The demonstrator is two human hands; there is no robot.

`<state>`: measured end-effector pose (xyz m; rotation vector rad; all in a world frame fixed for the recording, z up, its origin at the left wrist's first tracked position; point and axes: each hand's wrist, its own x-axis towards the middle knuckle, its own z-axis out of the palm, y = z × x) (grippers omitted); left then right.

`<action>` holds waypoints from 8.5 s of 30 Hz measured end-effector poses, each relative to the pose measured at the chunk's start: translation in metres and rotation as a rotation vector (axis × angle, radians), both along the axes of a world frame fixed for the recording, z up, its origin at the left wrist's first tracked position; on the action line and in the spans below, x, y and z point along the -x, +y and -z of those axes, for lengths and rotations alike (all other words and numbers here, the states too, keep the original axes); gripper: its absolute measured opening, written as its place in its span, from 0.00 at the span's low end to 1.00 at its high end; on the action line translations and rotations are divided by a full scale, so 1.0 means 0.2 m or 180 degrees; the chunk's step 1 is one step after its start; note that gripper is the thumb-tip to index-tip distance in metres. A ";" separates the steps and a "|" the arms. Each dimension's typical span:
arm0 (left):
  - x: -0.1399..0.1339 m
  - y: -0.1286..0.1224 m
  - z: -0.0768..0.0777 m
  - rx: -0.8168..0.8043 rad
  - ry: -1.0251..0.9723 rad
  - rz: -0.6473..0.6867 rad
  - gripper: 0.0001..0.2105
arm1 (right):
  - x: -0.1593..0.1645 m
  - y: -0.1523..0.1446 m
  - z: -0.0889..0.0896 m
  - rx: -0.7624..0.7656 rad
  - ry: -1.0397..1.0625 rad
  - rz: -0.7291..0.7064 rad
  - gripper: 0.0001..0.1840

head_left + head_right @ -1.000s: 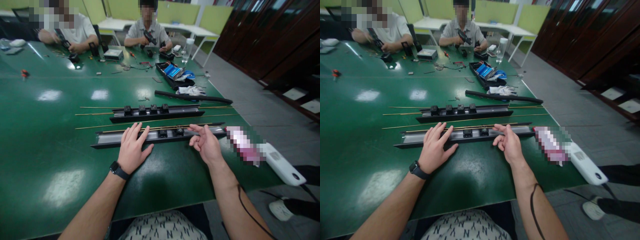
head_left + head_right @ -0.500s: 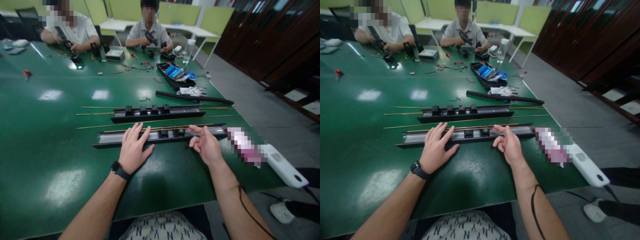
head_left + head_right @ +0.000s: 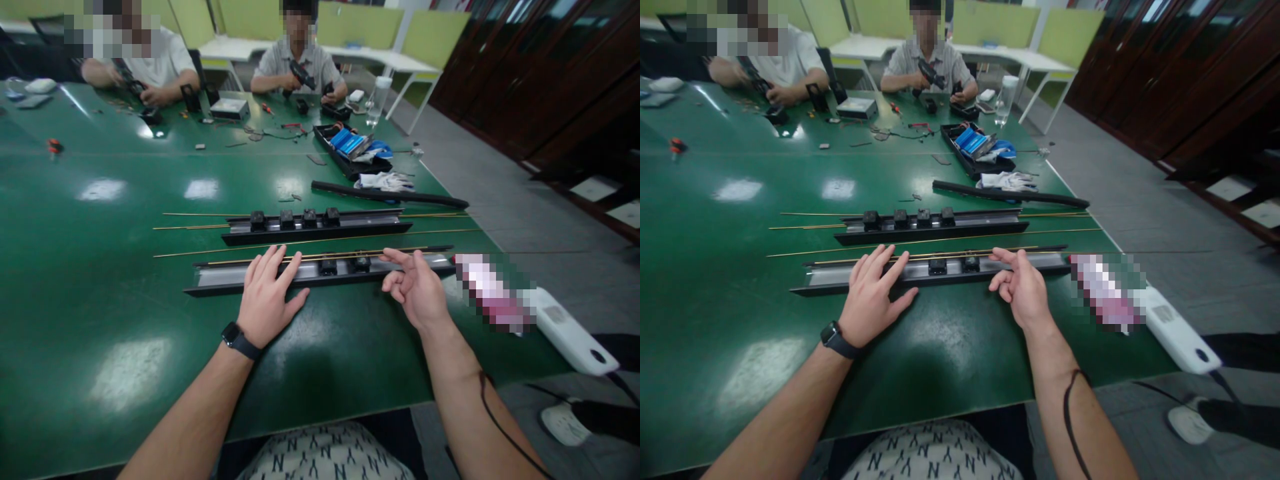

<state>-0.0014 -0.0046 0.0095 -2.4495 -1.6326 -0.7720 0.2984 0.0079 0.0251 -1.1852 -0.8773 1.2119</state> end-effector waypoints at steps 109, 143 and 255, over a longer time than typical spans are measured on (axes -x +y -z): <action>0.00 0.00 0.00 0.0042 -0.0011 0.0005 0.32 | 0.01 -0.01 0.00 -0.0047 -0.0153 -0.0018 0.30; -0.01 -0.01 -0.01 -0.0100 0.0030 -0.0050 0.28 | 0.01 0.00 0.01 -0.0057 -0.0057 -0.0034 0.30; -0.17 0.00 -0.01 0.0094 0.0378 0.0121 0.40 | 0.00 0.01 0.01 -0.0058 -0.0204 0.0433 0.32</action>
